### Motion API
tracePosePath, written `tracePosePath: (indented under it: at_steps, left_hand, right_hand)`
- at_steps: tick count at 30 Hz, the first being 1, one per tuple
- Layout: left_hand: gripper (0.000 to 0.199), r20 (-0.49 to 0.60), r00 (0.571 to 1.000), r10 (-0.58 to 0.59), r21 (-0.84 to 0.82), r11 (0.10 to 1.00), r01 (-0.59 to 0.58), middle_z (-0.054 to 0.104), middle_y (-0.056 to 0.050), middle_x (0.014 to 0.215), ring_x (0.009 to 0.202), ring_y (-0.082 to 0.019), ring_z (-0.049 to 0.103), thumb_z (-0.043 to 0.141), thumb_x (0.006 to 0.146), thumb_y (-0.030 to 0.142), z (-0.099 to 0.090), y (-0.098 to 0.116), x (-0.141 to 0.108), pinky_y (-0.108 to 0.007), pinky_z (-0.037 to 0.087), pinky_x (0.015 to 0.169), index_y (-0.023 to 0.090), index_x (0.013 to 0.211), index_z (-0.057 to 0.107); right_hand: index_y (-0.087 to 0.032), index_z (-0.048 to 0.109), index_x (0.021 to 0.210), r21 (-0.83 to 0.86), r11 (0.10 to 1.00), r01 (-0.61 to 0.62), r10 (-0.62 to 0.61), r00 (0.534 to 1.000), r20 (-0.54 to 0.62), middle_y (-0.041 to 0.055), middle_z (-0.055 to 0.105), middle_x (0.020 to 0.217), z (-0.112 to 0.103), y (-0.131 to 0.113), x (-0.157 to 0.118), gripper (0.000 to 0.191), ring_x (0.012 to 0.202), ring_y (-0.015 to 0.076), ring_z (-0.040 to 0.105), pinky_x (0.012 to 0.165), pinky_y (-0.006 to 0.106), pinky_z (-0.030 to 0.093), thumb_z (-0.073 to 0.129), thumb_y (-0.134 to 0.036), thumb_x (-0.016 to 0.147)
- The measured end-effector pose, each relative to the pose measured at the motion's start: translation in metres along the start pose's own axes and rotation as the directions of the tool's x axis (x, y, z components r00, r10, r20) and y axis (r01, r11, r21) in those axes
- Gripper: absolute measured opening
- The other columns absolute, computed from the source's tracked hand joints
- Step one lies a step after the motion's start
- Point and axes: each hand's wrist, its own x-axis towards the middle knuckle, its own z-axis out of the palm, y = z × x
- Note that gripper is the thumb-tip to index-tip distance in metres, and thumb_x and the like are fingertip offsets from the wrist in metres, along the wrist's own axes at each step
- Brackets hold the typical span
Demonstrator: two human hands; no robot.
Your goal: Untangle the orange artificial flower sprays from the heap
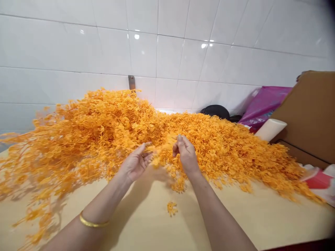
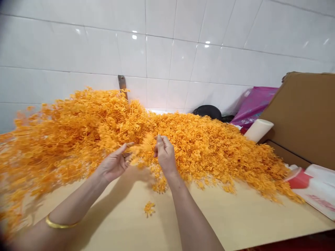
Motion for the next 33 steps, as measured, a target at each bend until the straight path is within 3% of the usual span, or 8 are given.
tracePosePath:
  at_steps: [3,6,9,11,12,19,25,33]
  left_hand:
    - [0.022,-0.071,0.993,0.091,-0.12,0.988,-0.099,0.062,-0.005,0.065,0.055,-0.01,0.06,0.035,0.084,0.017,-0.016,0.014,0.007,-0.015,0.049,0.047,0.012,0.097,0.052]
    - [0.023,-0.056,0.992,0.117,-0.119,0.985,-0.123,0.063,-0.005,0.067,0.055,-0.011,0.061,0.032,0.085,0.019,-0.026,0.019,0.011,-0.018,0.05,0.048,0.014,0.098,0.05]
    - [0.024,0.019,0.995,0.096,-0.053,0.994,-0.095,0.063,-0.006,0.07,0.055,-0.012,0.061,0.033,0.085,0.023,-0.028,0.016,0.01,-0.018,0.049,0.045,0.016,0.103,0.047]
    - [0.027,0.047,0.997,0.069,-0.01,0.998,-0.068,0.062,-0.006,0.069,0.055,-0.012,0.061,0.034,0.085,0.026,-0.027,0.012,0.008,-0.018,0.048,0.044,0.017,0.107,0.045]
    - [0.029,0.062,0.997,0.053,0.009,0.999,-0.054,0.062,-0.007,0.069,0.055,-0.013,0.061,0.033,0.085,0.028,-0.026,0.01,0.008,-0.018,0.048,0.044,0.016,0.109,0.043]
    - [0.036,0.081,0.996,0.022,0.113,0.993,-0.031,0.061,-0.008,0.071,0.055,-0.013,0.06,0.034,0.083,0.036,-0.028,-0.001,0.004,-0.021,0.047,0.047,0.015,0.11,0.043]
    - [0.036,0.094,0.996,-0.006,0.198,0.98,-0.012,0.062,-0.01,0.073,0.056,-0.013,0.06,0.037,0.081,0.038,-0.029,-0.011,0.004,-0.022,0.047,0.05,0.015,0.108,0.046]
    - [0.036,0.065,0.997,0.035,0.222,0.974,-0.049,0.062,-0.009,0.071,0.056,-0.013,0.06,0.032,0.084,0.036,-0.025,-0.011,0.001,-0.02,0.047,0.049,0.014,0.108,0.045]
  right_hand:
    - [-0.019,0.046,0.076,-0.204,0.975,0.089,-0.099,0.994,-0.041,-0.0035,0.043,0.059,-0.001,-0.003,-0.01,0.027,0.048,0.0081,0.043,0.048,0.022,0.036,0.033,-0.042,0.083]
    - [-0.019,0.051,0.085,-0.427,0.857,0.288,-0.207,0.952,0.227,0.0004,0.049,0.067,0.0,-0.017,-0.039,0.026,0.06,0.0113,0.047,0.057,0.024,0.038,0.032,-0.036,0.085]
    - [-0.019,0.052,0.1,-0.442,0.622,0.647,-0.2,0.677,0.708,0.0077,0.054,0.092,0.004,-0.025,-0.075,0.035,0.086,0.0189,0.048,0.075,0.034,0.037,0.042,-0.044,0.079]
    - [-0.02,0.049,0.109,-0.403,0.469,0.786,-0.105,0.503,0.858,0.0096,0.051,0.107,0.006,-0.019,-0.09,0.046,0.102,0.0241,0.041,0.088,0.042,0.028,0.043,-0.05,0.076]
    - [-0.021,0.046,0.113,-0.415,0.4,0.817,-0.055,0.474,0.879,0.0096,0.049,0.112,0.006,-0.012,-0.092,0.047,0.108,0.0253,0.036,0.092,0.044,0.023,0.041,-0.05,0.077]
    - [-0.025,0.055,0.107,-0.728,0.012,0.685,-0.021,0.728,0.685,0.0088,0.044,0.122,-0.025,0.048,-0.019,0.031,0.117,0.027,0.028,0.096,0.048,0.008,0.04,-0.032,0.081]
    - [-0.025,0.055,0.104,-0.792,-0.055,0.608,-0.049,0.791,0.61,0.0096,0.044,0.118,-0.043,0.062,0.03,0.029,0.112,0.024,0.032,0.093,0.044,0.013,0.035,-0.031,0.083]
    - [-0.025,0.058,0.096,-0.837,-0.025,0.547,-0.031,0.836,0.548,0.0091,0.043,0.118,-0.035,0.066,0.036,0.031,0.111,0.0238,0.031,0.091,0.045,0.015,0.034,-0.038,0.083]
